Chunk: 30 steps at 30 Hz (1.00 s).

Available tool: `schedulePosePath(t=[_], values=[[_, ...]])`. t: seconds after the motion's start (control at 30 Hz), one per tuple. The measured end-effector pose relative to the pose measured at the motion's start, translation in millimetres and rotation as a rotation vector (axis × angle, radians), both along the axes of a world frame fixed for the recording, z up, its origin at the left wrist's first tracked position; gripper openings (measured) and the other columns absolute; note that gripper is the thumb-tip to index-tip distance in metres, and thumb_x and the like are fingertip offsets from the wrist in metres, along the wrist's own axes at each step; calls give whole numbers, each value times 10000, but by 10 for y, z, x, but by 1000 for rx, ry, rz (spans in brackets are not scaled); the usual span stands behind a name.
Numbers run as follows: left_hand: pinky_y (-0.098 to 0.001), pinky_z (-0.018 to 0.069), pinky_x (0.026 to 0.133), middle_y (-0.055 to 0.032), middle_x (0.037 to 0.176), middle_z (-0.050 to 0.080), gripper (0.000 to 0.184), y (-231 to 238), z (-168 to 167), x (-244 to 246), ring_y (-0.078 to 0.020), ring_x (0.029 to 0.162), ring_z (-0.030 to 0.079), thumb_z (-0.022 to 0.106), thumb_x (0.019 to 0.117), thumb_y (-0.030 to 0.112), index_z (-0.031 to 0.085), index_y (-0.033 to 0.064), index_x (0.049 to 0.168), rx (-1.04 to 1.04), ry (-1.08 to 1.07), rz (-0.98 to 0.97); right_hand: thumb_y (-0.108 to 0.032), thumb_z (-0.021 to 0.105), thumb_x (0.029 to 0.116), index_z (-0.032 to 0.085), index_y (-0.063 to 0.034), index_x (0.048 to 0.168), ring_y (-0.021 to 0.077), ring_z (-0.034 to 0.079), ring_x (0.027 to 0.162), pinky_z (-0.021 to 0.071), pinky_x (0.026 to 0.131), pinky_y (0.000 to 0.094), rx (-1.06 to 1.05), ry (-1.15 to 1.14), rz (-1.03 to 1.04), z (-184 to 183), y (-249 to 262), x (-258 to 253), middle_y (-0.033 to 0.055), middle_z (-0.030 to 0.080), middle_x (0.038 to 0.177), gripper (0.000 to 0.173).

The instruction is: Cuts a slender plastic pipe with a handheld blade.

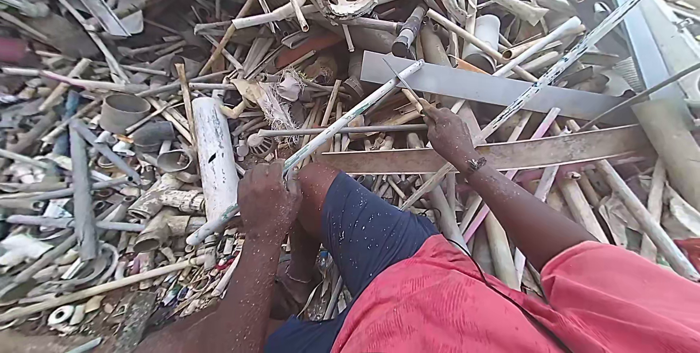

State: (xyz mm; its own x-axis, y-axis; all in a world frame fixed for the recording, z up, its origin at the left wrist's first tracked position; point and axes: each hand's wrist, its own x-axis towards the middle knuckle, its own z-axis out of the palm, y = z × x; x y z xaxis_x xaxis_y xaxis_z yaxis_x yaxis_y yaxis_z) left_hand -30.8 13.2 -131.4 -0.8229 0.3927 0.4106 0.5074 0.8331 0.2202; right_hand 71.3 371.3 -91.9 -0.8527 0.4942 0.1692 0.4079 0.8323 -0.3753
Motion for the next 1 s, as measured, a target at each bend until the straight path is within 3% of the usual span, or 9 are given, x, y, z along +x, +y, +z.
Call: schedulePosePath(t=[0.07, 0.17, 0.27, 0.43, 0.57, 0.73, 0.83, 0.9, 1.0], values=[[-653, 510, 884, -313, 1096, 662, 327, 47, -10, 23, -518, 1067, 643, 558, 1022, 203, 667, -70, 1167, -22, -70, -1, -241, 461, 1084, 524, -264, 1526, 393, 669, 1091, 524, 878, 608, -28, -84, -94, -34, 206, -121, 186, 689, 1193, 448], [-667, 535, 749, -287, 1072, 679, 240, 55, 15, 21, -493, 939, 691, 638, 992, 139, 679, -45, 1140, -42, -138, -3, -229, 450, 1075, 519, -263, 1529, 398, 645, 1189, 497, 963, 625, -37, -132, -131, 22, 394, -203, 185, 680, 1278, 460], [-679, 524, 739, -265, 1026, 695, 225, -5, 29, -4, -483, 893, 694, 679, 971, 155, 683, -24, 1108, -55, -221, -33, -242, 445, 1088, 542, -238, 1512, 391, 652, 1165, 503, 949, 606, 7, -157, -46, 78, 290, -169, 180, 694, 1233, 435], [-692, 515, 792, -265, 974, 705, 221, 10, 100, -25, -484, 915, 694, 688, 977, 166, 686, 2, 1126, -41, -316, -49, -224, 450, 1069, 527, -241, 1522, 412, 661, 1150, 510, 928, 634, 0, -127, -135, 4, 470, -220, 200, 690, 1244, 460], [-667, 525, 823, -253, 975, 696, 228, -37, 80, -33, -464, 933, 689, 685, 986, 176, 691, 3, 1136, -15, -320, -72, -221, 473, 1087, 557, -216, 1499, 425, 671, 1041, 526, 828, 624, 22, -79, -3, -7, 222, -93, 213, 692, 1137, 421], [-669, 521, 833, -254, 997, 704, 241, -65, 106, -35, -464, 952, 691, 667, 999, 203, 692, 10, 1142, -6, -321, -48, -225, 417, 1090, 495, -220, 1547, 415, 626, 1220, 478, 989, 641, -92, -122, -167, 13, 486, -240, 193, 674, 1306, 464], [-696, 507, 807, -239, 991, 716, 239, -164, 103, -60, -464, 928, 695, 669, 1001, 228, 706, 48, 1153, 25, -315, -57, -225, 459, 1096, 620, -64, 1388, 456, 651, 1071, 506, 873, 643, -42, -32, -65, -39, 357, 13, 260, 670, 1138, 370], [-697, 510, 781, -220, 972, 720, 240, -157, 98, -76, -446, 899, 698, 671, 1003, 247, 713, 62, 1150, 57, -294, -75, -252, 454, 1104, 645, -41, 1327, 442, 656, 991, 513, 815, 632, -31, 54, -20, -55, 268, 101, 250, 663, 1067, 362], [-683, 526, 825, -200, 1053, 737, 306, 12, 55, -27, -428, 962, 712, 607, 1042, 296, 722, 88, 1236, 24, -281, -143, -241, 440, 1109, 573, -139, 1469, 416, 673, 1005, 526, 820, 609, -60, 83, 39, -104, 65, 176, 231, 685, 1127, 397]])
